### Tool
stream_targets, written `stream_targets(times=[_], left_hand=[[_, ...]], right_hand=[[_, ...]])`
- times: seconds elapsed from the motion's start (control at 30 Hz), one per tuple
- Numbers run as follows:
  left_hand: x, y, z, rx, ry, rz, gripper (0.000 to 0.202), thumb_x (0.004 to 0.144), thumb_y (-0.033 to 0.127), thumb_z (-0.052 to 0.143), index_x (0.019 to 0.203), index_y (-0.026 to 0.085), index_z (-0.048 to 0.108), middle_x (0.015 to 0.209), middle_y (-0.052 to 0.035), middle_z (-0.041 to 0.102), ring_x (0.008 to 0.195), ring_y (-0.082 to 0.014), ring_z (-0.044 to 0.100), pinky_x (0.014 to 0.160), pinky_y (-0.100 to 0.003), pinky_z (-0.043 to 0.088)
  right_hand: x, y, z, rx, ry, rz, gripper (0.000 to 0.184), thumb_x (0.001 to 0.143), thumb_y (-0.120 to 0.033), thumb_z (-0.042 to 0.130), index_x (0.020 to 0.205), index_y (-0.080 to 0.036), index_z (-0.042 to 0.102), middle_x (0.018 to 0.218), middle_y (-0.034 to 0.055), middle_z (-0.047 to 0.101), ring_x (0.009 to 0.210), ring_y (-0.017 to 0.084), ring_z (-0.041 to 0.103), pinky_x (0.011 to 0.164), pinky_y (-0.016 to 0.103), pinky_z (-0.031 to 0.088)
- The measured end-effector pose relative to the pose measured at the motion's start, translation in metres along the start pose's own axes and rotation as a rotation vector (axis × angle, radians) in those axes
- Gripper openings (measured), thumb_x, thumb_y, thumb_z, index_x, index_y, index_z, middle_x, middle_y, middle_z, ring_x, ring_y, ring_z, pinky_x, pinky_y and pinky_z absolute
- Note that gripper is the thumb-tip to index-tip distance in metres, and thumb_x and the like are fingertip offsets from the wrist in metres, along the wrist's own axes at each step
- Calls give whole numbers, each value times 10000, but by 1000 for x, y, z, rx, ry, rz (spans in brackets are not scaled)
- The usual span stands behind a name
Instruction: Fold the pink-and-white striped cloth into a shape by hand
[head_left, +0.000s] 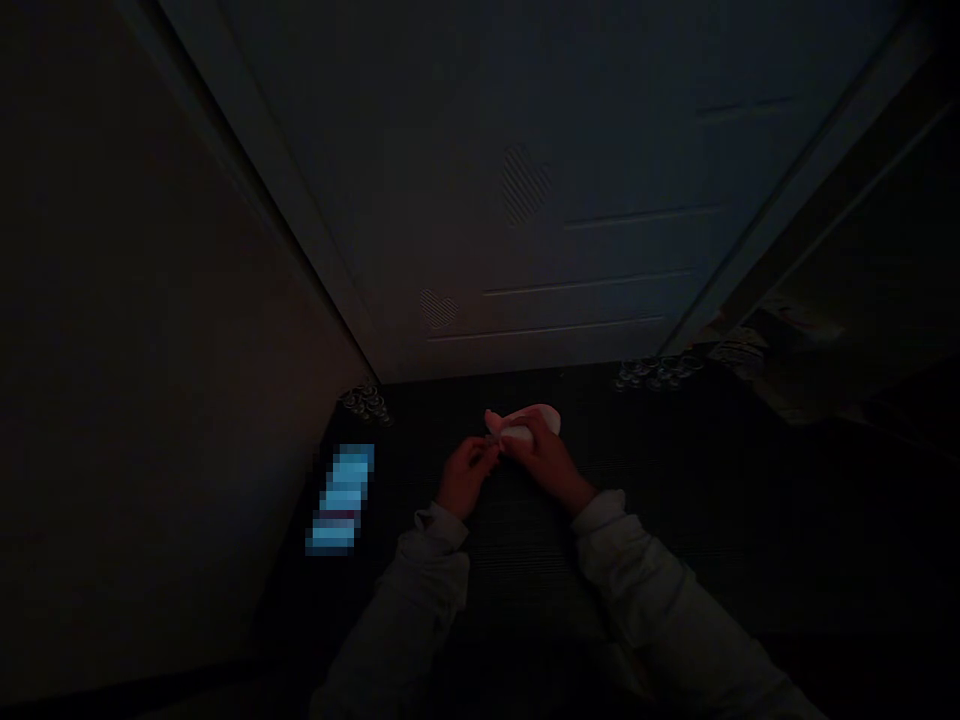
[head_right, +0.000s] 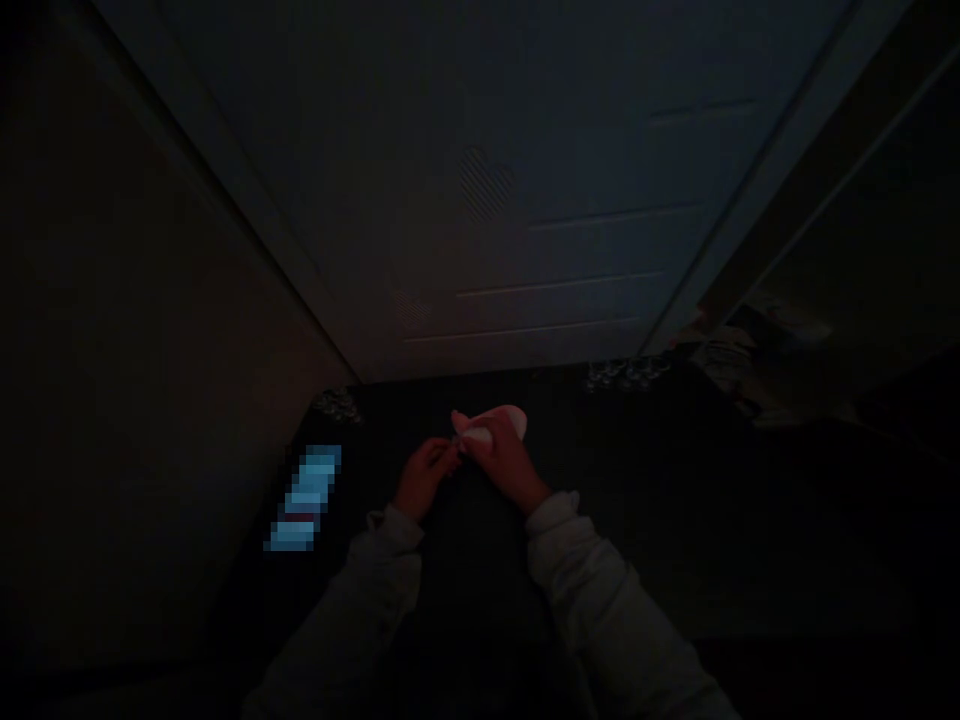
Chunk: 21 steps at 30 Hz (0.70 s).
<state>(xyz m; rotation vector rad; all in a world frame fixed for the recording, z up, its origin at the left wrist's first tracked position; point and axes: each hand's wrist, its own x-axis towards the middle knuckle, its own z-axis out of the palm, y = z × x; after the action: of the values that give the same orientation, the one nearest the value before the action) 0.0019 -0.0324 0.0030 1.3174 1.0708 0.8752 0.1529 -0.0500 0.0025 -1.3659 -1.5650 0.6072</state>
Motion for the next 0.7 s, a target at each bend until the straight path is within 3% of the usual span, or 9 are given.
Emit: stream_targets(times=[0.7], left_hand=[[-1,4,1,-19,-5,-12,265,697,379,567,820,149,524,709,-15,595,630,-111,529,573,-231,392]], right_hand=[[0,-3,-1,11,4,7,242,758,-326,523,962,-196,534,989,50,541,932,188,496,816,337,388]])
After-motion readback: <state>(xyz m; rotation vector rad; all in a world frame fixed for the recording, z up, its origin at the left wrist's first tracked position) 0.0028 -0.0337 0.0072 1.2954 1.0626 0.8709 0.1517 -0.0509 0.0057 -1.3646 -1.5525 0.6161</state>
